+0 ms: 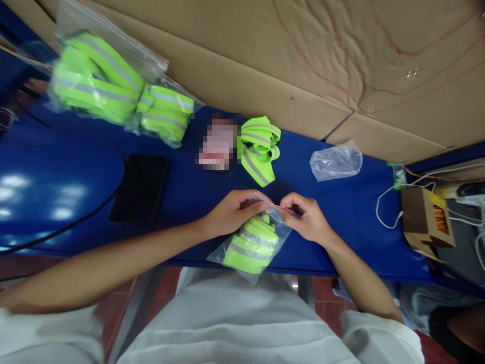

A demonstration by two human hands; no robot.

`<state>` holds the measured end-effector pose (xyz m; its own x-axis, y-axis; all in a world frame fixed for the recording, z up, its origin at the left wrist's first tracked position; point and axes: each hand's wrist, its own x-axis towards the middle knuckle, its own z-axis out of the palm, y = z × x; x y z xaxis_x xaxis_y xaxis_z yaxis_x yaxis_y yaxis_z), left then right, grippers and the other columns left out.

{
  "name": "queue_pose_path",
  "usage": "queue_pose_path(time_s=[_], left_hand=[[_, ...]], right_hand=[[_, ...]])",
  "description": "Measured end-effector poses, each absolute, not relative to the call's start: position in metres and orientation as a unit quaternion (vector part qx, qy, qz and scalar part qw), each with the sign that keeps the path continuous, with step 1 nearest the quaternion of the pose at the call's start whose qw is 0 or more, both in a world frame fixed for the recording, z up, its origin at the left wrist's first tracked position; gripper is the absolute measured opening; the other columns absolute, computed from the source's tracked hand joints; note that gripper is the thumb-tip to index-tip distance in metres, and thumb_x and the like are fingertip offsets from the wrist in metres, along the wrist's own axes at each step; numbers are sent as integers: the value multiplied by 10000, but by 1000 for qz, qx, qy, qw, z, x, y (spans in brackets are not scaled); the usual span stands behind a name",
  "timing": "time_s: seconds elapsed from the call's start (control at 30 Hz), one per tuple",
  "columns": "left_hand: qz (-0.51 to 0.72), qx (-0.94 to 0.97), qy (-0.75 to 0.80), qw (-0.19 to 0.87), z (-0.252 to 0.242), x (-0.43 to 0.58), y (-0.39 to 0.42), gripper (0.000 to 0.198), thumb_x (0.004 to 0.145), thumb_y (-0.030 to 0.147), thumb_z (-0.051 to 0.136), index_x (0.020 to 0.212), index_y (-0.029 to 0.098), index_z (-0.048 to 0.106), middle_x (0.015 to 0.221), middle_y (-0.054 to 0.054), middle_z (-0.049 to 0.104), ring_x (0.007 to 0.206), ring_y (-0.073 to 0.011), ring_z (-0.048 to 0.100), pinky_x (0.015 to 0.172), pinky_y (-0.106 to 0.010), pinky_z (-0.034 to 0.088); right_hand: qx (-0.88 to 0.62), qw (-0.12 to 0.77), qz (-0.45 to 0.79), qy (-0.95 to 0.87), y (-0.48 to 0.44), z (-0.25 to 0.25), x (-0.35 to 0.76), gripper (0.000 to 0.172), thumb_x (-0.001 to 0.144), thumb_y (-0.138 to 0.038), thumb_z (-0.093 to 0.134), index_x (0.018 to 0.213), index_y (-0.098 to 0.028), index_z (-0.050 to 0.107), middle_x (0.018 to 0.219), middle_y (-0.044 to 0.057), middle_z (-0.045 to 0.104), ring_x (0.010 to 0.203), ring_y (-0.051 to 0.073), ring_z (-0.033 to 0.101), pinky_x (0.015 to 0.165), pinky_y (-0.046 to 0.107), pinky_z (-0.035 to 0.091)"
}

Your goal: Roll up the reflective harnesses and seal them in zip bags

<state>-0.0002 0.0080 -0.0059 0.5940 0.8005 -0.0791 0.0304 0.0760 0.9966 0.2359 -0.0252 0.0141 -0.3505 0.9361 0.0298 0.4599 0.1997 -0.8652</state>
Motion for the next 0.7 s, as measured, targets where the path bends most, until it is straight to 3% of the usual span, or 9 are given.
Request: queue_pose_path(time_s=[0.7], left_hand=[[274, 671, 341, 599, -4, 3, 3, 280, 1018, 385, 584, 1032, 172, 767, 1002, -13, 799, 941, -156, 726, 817, -218, 486]], right_hand=[[-481, 284, 399, -727, -26, 12, 229, 97, 922, -254, 653, 864, -199, 598, 746, -30, 599, 651, 95, 512, 624, 227, 400]])
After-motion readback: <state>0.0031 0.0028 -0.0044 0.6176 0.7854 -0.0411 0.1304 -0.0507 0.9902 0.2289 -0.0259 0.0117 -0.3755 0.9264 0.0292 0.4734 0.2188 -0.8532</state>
